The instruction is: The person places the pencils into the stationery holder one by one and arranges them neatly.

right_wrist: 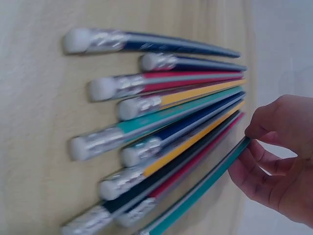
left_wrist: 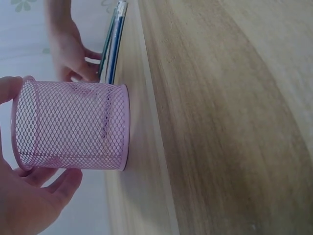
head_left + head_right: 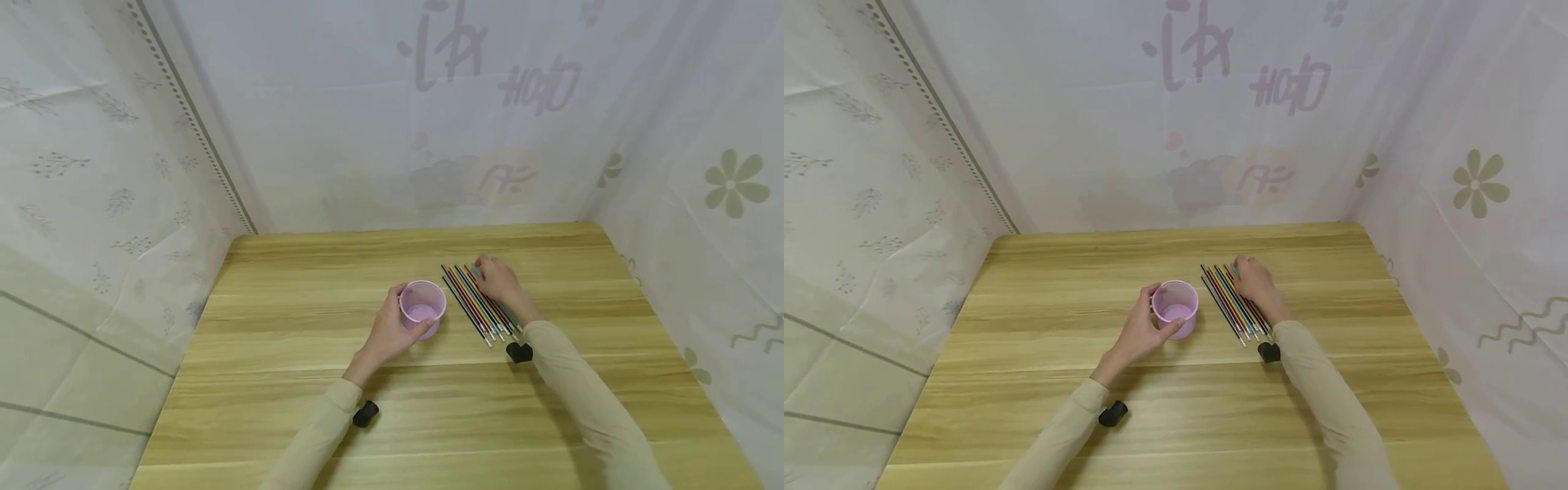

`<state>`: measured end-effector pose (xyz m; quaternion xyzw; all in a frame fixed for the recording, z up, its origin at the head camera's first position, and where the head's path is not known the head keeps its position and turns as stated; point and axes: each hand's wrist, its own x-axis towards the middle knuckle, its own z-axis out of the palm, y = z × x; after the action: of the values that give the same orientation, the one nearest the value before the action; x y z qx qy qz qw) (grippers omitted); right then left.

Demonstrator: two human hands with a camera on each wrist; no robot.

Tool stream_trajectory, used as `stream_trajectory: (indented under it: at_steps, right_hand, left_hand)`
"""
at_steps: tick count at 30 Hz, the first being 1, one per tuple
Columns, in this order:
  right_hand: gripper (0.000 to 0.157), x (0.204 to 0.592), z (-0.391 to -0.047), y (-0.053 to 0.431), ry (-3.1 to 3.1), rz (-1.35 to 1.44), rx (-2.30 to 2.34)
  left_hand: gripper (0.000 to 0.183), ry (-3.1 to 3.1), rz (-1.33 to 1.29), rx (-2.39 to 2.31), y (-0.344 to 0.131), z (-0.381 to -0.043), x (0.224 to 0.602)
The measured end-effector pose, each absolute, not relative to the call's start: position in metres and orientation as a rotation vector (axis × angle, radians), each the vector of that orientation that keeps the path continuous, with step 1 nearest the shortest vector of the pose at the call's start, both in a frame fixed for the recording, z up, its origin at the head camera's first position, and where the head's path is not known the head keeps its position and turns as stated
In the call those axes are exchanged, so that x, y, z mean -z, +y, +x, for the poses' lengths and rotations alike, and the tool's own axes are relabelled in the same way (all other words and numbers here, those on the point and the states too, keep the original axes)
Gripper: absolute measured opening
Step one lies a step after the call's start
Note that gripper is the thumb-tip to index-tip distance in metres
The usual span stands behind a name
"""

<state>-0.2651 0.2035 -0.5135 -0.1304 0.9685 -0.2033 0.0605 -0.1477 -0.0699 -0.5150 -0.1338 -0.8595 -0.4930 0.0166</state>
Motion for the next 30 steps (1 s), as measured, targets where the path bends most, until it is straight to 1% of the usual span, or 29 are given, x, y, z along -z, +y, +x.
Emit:
stream_trajectory:
  at_steps: [13, 23, 30]
  right_hand:
    - [0.045, 0.467, -0.262, 0.177, 3.013, -0.539, 0.774]
    - [0.044, 0.431, -0.251, 0.16, 3.094, -0.718, 1.02]
    - [0.045, 0.408, -0.238, 0.146, 3.056, -0.751, 1.202]
  left_hand:
    - [0.089, -2.657, -0.39, 1.609, -0.069, -0.149, 0.514]
    - [0.089, -2.645, -0.409, 1.651, -0.069, -0.15, 0.514]
    - [0.087, -2.637, -0.427, 1.665, -0.073, -0.15, 0.515]
